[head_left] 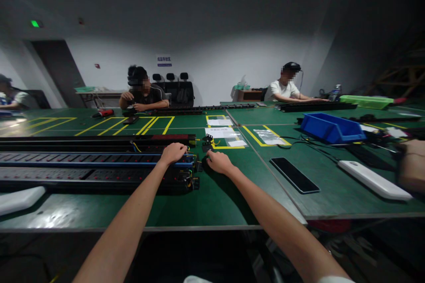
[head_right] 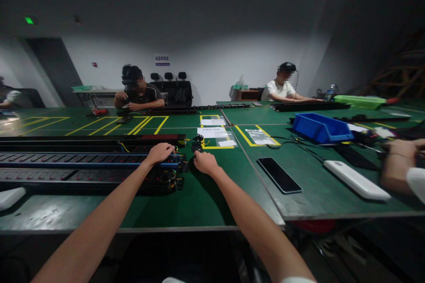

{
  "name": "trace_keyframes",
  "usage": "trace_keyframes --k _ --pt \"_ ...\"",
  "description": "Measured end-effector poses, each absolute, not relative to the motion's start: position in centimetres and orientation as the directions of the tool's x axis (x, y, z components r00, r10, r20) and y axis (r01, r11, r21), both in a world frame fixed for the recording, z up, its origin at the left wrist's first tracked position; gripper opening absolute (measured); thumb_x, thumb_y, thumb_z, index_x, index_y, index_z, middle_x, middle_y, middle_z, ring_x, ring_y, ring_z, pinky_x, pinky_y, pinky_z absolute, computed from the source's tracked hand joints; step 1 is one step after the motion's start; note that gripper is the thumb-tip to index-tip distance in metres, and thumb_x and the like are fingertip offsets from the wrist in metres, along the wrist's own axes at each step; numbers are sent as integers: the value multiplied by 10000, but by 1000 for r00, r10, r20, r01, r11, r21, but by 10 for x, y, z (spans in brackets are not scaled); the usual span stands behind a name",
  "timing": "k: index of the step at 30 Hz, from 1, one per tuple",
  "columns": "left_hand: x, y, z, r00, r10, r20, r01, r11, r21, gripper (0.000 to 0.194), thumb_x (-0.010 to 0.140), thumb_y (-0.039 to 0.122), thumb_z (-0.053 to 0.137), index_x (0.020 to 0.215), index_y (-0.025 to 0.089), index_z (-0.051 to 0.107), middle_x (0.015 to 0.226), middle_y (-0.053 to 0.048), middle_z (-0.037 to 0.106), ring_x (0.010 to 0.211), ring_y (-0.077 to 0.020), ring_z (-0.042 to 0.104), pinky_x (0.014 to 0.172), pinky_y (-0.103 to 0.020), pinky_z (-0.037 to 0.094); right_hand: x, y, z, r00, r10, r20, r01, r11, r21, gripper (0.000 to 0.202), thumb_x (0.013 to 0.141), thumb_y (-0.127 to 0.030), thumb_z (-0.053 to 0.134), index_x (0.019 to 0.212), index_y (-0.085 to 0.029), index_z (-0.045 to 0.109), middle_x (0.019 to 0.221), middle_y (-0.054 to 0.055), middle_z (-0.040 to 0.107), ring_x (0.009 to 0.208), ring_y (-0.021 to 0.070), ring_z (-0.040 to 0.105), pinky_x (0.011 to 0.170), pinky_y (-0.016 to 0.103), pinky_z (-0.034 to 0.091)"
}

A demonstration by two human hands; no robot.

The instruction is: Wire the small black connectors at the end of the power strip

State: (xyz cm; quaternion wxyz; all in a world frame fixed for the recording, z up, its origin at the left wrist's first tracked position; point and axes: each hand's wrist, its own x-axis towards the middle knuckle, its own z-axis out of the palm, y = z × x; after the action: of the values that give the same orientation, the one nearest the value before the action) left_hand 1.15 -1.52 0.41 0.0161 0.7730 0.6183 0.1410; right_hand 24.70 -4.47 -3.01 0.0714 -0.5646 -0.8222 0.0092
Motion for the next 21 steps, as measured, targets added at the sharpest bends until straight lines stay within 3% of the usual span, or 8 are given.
trace_keyframes --k 21 --pt "12 -16 4 195 959 204 950 -236 204 454 935 432 375 819 274 784 1048 -42 770 1000 -249 677 846 -294 491 247 -45 -30 -349 930 114 927 361 -104 290 986 -326 380 1191 -213 552 1084 124 703 1001 284 673 782 343 460"
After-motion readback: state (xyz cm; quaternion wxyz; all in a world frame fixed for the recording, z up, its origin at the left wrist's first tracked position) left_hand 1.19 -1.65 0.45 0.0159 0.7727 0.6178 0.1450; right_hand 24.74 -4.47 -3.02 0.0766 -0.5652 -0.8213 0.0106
